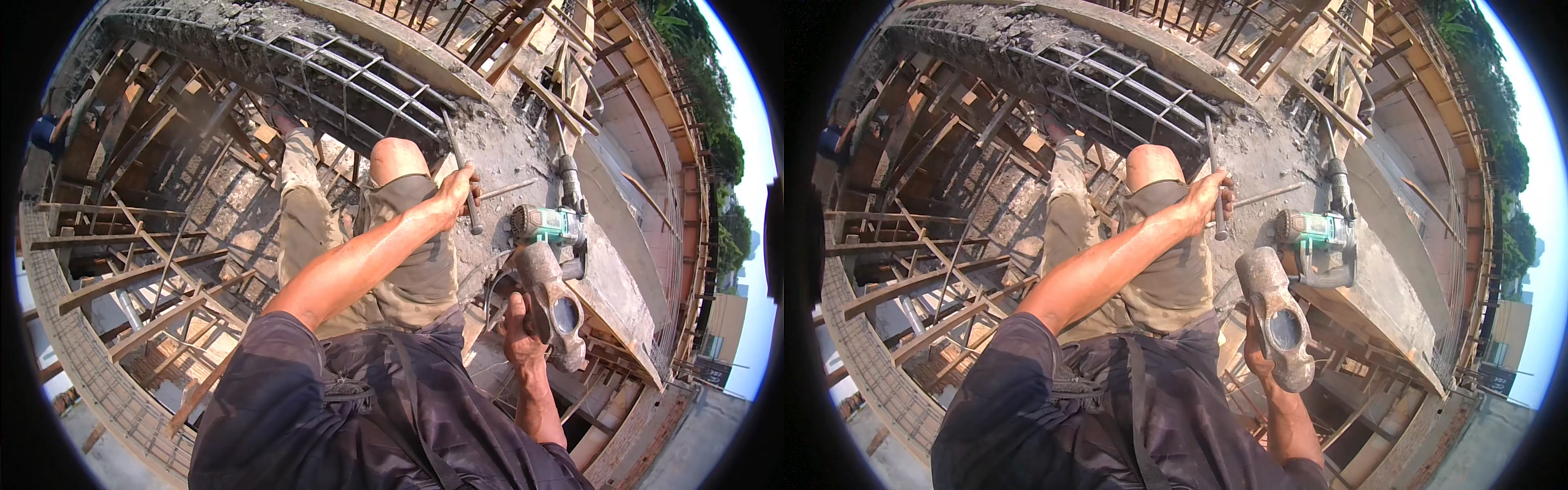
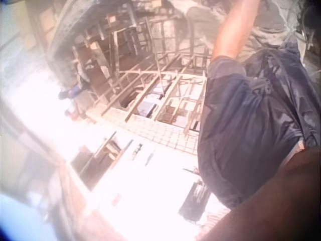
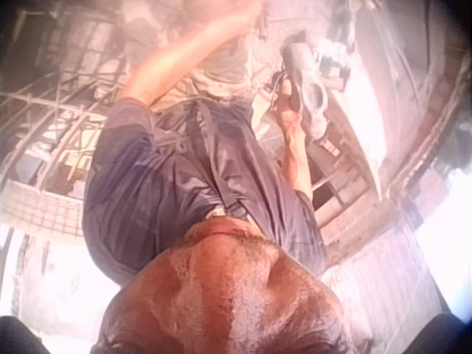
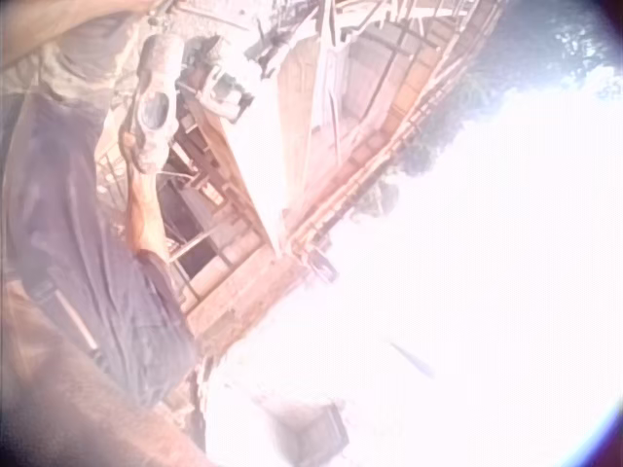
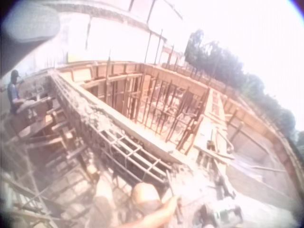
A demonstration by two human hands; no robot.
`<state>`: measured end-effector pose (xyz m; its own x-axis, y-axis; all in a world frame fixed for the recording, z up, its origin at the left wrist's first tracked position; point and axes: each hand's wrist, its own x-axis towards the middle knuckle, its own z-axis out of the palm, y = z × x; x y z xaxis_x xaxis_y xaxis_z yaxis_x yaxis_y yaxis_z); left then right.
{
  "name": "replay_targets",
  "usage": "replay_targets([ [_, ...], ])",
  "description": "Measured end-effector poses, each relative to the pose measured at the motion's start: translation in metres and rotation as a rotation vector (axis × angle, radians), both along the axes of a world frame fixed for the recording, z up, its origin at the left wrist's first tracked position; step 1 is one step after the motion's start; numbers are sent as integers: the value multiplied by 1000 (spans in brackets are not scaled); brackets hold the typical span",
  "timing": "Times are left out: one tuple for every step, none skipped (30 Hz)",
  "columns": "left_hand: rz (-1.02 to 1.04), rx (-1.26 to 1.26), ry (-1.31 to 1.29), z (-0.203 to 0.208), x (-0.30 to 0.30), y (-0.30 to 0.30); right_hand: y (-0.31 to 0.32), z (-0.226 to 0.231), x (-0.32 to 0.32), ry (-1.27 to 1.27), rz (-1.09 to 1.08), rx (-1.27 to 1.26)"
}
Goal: The person uses a hammer and a metal rod to adjust and secure a rebar frame for a concrete beam while working on a construction site.
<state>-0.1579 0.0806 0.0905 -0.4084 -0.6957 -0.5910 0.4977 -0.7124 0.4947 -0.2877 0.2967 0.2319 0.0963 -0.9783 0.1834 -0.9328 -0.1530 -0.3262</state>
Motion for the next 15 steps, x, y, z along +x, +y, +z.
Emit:
replay_targets([
  [-20,-8,1,-1,4,0,-4,0,3,27,7,97],
  [-37,-21,3,-2,7,-2,-20,20,27,-484,-185,269],
  [-43,-15,2,-3,8,-2,-24,26,24,-272,-401,578],
  [-21,-51,4,-2,6,-6,-9,14,11,-269,-371,583],
  [0,-77,1,-4,3,-7,4,15,10,-294,-377,591],
  [21,-104,-2,-6,-1,-8,11,15,12,-318,-383,599],
  [19,-19,-8,-1,-4,-4,13,25,19,-306,-362,589],
  [16,-11,7,-2,-5,0,13,35,26,-341,-290,537],
  [13,-3,23,-3,-5,3,13,43,33,-377,-218,485],
  [7,-5,32,-4,-3,3,12,46,36,-420,-146,422],
  [2,-25,5,-5,-1,1,14,44,28,-361,-35,361],
  [3,-29,-17,-5,1,0,15,30,22,-265,-8,229],
  [5,-32,-39,-6,2,0,16,16,15,-163,6,95],
  [7,-38,-71,-7,3,-1,4,14,20,-268,-95,186],
  [-15,-33,-61,-5,5,-1,-8,12,26,-366,-208,266],
])
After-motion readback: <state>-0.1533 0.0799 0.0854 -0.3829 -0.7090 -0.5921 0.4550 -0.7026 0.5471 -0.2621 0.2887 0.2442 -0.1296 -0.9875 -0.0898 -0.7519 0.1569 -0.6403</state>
